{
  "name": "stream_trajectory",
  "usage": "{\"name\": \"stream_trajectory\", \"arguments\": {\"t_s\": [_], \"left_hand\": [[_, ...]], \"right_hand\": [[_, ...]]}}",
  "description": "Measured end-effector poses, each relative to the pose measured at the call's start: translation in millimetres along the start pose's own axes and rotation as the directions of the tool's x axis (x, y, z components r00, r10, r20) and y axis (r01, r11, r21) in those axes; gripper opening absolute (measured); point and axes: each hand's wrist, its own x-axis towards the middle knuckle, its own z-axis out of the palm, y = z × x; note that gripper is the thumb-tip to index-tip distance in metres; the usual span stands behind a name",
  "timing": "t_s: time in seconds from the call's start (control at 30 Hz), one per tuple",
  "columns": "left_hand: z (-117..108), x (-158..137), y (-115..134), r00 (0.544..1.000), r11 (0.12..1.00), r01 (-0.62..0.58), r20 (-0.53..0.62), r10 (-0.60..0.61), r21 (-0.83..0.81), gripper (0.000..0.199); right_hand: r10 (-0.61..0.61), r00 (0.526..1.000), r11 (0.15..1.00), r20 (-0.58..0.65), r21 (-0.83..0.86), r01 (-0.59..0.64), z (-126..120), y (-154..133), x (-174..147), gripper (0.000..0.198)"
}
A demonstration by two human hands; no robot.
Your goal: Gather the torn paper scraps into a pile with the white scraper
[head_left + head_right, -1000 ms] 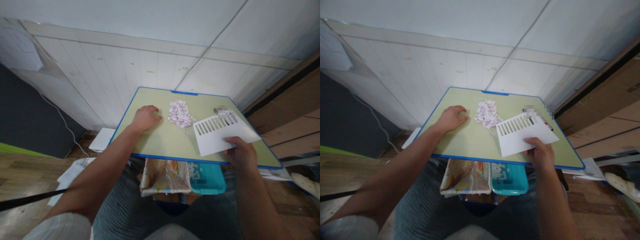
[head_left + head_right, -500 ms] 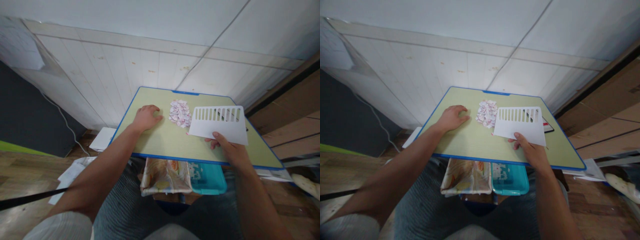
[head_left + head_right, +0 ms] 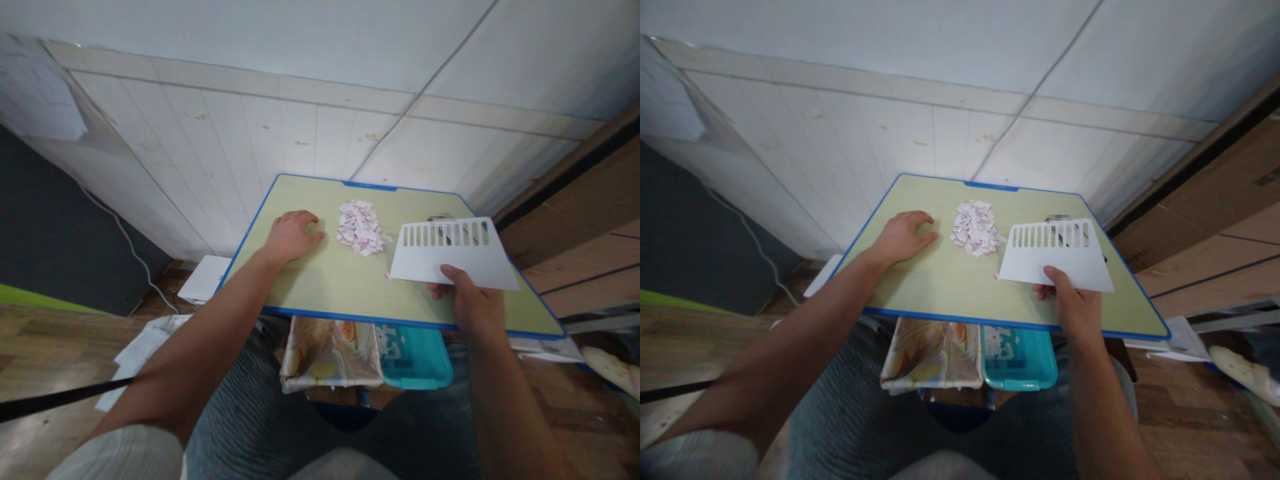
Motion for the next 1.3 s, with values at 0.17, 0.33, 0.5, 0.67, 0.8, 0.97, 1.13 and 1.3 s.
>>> {"name": "stream_trajectory", "arguments": {"t_s": [0.17,0.33,0.5,0.67,0.8,0.97,1.13,1.3], "left_hand": [[0.8,0.7,-1.8,1.0,1.0,-0.009,0.006,0.009,0.003,0.047],[1.6,0.7,-2.6,1.0,1.0,-0.006,0.005,0.006,0.007,0.048],[2.0,0.6,-2.6,1.0,1.0,-0.011,0.004,0.011,0.004,0.049],[0.7,-0.2,-0.8,1.0,1.0,-0.002,0.003,0.002,0.003,0.048],[-0.2,-0.7,-0.1,1.0,1.0,-0.004,0.005,0.004,-0.001,0.049],[0.6,0.3,-2.1,1.0,1.0,-0.013,0.01,0.013,0.0,0.05],[1.0,0.5,-2.6,1.0,1.0,-0.015,0.001,0.015,-0.011,0.048],[-0.5,-0.6,-0.8,1.0,1.0,-0.008,0.005,0.008,-0.011,0.048]], "right_hand": [[0.028,0.998,0.995,-0.053,0.096,-0.023,-0.3,5.4,2.8,0.025],[0.038,0.998,0.996,-0.045,0.079,-0.034,-1.1,5.9,2.5,0.026],[0.02,0.992,0.992,-0.124,0.122,-0.005,-1.5,6.5,1.2,0.027],[0.033,0.994,0.994,-0.108,0.111,-0.021,-1.0,7.9,1.8,0.03],[0.058,0.997,0.998,-0.044,0.035,-0.056,-2.4,7.8,2.3,0.028],[0.014,0.995,0.995,-0.104,0.097,-0.004,-2.8,9.2,1.9,0.024],[0.032,0.988,0.991,-0.152,0.13,-0.013,-1.8,7.0,0.4,0.027],[0.051,0.988,0.992,-0.147,0.125,-0.033,-2.8,8.3,1.3,0.03]]}}
